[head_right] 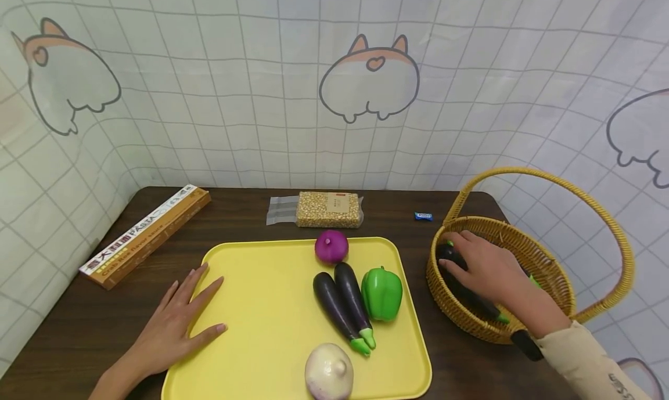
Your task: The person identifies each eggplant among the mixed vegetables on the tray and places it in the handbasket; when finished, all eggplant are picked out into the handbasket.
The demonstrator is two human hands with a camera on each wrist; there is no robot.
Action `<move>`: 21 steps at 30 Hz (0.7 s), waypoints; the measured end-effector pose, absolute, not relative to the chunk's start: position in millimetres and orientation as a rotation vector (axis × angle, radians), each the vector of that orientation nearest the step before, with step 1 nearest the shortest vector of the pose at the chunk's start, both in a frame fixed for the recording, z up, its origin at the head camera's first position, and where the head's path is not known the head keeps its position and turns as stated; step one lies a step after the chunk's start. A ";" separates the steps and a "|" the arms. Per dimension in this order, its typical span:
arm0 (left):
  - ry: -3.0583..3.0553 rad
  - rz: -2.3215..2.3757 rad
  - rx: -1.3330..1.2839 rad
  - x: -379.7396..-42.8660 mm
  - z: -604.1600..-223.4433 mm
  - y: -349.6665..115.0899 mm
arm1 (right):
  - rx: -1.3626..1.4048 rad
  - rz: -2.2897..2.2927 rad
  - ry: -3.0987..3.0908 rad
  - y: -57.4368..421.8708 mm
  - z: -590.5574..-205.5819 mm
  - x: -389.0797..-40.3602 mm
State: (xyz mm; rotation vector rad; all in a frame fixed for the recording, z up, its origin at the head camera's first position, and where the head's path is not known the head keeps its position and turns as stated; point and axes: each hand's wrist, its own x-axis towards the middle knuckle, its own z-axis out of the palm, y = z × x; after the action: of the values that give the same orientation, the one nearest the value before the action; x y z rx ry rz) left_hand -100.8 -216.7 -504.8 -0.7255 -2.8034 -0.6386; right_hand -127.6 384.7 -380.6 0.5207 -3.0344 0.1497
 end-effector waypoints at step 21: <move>-2.798 -0.642 -0.727 -102.0 -506.0 -217.5 | 0.739 0.167 -2.833 308.8 -355.4 -123.8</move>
State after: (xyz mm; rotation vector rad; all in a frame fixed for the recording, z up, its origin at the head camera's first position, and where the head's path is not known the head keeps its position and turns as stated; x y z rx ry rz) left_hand -102.0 -217.5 -506.0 -0.7273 -2.7979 -0.6415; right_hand -123.8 308.8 -355.4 0.7387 -2.8327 0.1670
